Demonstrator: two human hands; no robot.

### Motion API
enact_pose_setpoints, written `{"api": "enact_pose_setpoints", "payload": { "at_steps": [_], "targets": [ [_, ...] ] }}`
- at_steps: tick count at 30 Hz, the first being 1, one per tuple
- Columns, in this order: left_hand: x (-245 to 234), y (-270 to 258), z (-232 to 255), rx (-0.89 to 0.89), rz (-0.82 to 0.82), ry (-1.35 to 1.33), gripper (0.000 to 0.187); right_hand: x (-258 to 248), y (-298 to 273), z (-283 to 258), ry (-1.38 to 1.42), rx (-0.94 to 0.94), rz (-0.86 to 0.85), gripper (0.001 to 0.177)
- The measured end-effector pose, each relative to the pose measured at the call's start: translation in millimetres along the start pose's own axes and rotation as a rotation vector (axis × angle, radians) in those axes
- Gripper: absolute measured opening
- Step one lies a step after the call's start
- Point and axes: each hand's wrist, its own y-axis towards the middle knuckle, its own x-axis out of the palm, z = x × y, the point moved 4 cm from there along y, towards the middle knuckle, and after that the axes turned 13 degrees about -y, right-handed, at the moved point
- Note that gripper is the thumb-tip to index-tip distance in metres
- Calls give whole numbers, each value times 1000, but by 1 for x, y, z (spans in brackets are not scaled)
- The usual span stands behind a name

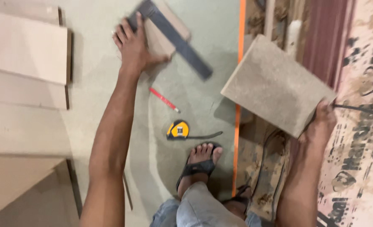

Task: The person measures and marks a piece of particle board using a tape measure and pencil. They then use a square ruler to guide a circular saw for cutting the board. The person repeats this process for multiple pieces, measuring, marking, and cutting them to size.

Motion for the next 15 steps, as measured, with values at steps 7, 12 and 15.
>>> {"api": "enact_pose_setpoints", "payload": {
  "at_steps": [7,12,15],
  "targets": [
    [-22,-25,-63,-480,209,-107,151,47,50,-3,-290,-126,-139,59],
    [-43,-50,-109,-653,144,-145,157,121,85,5,-472,-309,-263,47],
    [-35,-55,-115,-647,147,-91,148,146,100,32,-445,-213,-352,41]
  ]
}}
